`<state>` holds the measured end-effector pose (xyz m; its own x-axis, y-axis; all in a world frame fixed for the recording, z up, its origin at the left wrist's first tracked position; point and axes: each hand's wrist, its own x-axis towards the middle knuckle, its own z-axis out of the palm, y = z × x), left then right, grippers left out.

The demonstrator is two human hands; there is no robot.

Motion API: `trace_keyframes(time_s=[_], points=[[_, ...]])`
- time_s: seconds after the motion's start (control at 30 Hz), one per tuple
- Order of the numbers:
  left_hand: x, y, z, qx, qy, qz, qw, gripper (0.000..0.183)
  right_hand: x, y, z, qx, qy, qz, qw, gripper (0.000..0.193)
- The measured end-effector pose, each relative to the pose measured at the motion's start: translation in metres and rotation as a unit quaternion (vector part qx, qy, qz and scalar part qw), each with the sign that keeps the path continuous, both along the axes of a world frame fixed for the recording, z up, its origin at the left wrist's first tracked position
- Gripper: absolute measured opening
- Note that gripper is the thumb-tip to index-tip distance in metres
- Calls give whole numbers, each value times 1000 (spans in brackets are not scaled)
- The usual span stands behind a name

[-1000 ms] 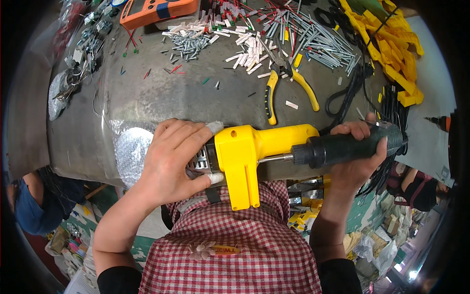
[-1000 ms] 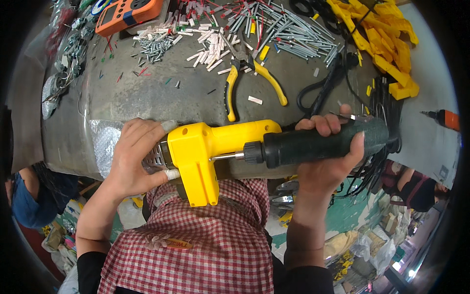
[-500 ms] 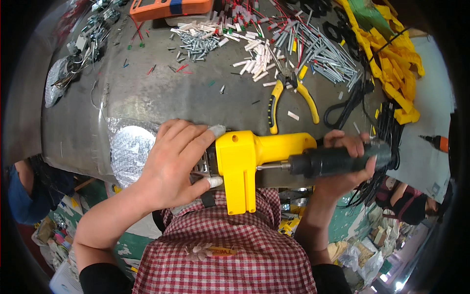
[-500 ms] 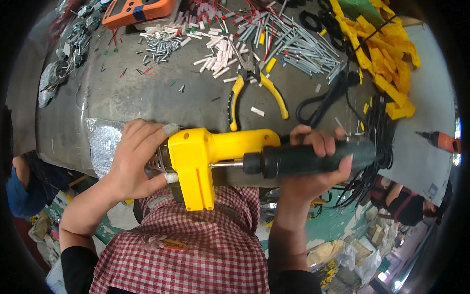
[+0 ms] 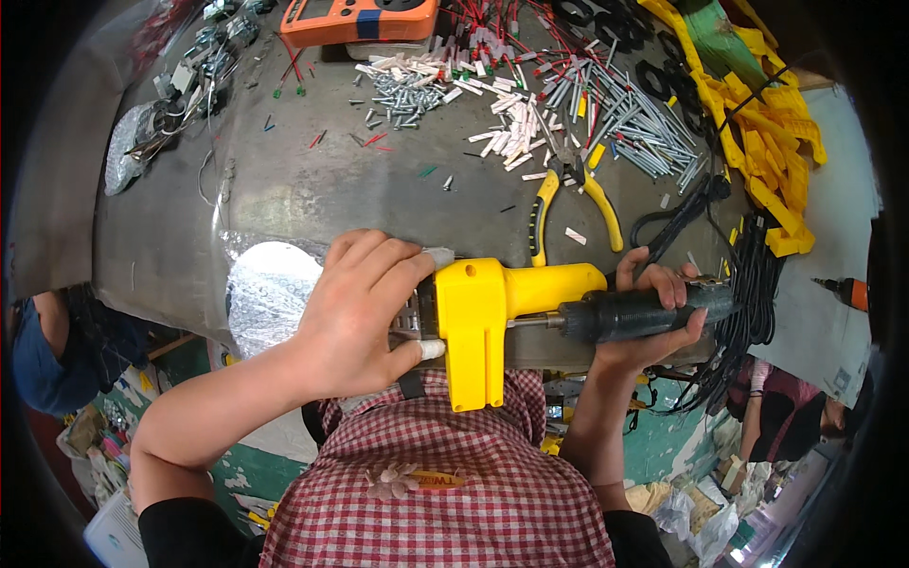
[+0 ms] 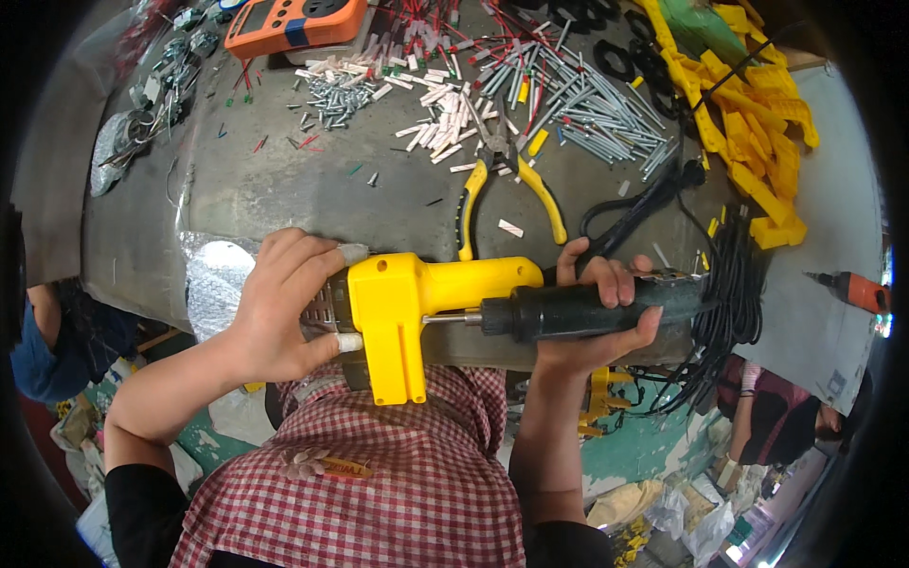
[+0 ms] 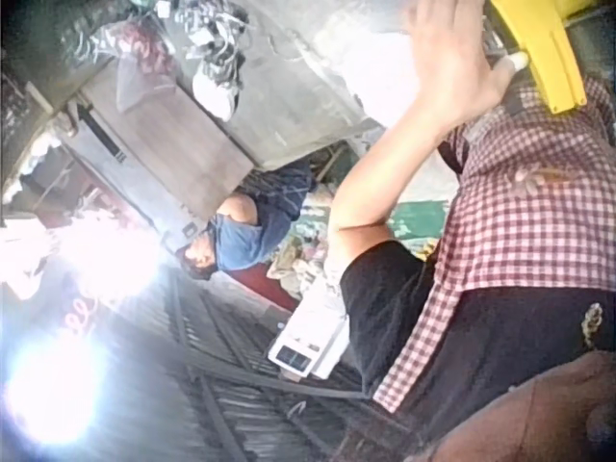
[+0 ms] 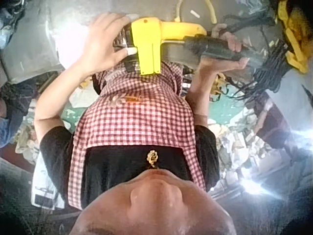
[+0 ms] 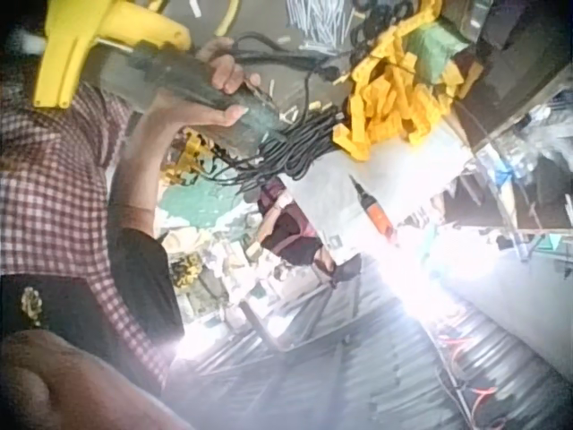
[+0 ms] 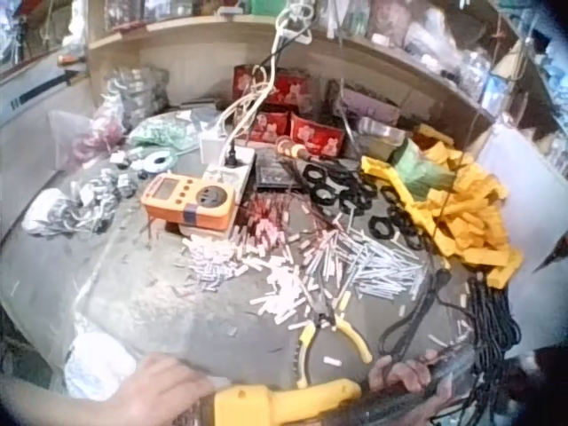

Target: Assembling the internal wiring and components of a yellow handheld electronic device housing.

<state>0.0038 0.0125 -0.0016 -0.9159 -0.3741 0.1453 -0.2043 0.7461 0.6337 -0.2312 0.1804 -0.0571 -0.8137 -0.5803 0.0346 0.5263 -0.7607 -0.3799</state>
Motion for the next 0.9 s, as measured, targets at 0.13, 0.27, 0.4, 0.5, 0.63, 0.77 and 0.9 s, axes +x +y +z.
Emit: trace_keyframes(time_s=[0.13,0.27,0.4,0.5,0.63,0.77,0.9], points=[[-2,-1,-8,-11,36,4,999,68,1,-6,7,96,41,-60,993,39],[0,-2,-8,-5,41,0,999,68,-3,2,13,39,33,-18,999,38],[3,-1,-4,14,24,4,1000,74,1,0,28,72,35,-11,997,41],[5,-2,-4,42,18,8,999,82,0,-3,40,96,38,4,995,42],[11,-4,-13,22,24,-12,999,103,-1,-3,48,127,11,13,992,41],[12,-5,-8,22,37,8,999,93,-3,1,48,120,9,28,992,39],[13,-9,0,0,11,3,1000,76,-8,2,51,129,13,9,992,38]])
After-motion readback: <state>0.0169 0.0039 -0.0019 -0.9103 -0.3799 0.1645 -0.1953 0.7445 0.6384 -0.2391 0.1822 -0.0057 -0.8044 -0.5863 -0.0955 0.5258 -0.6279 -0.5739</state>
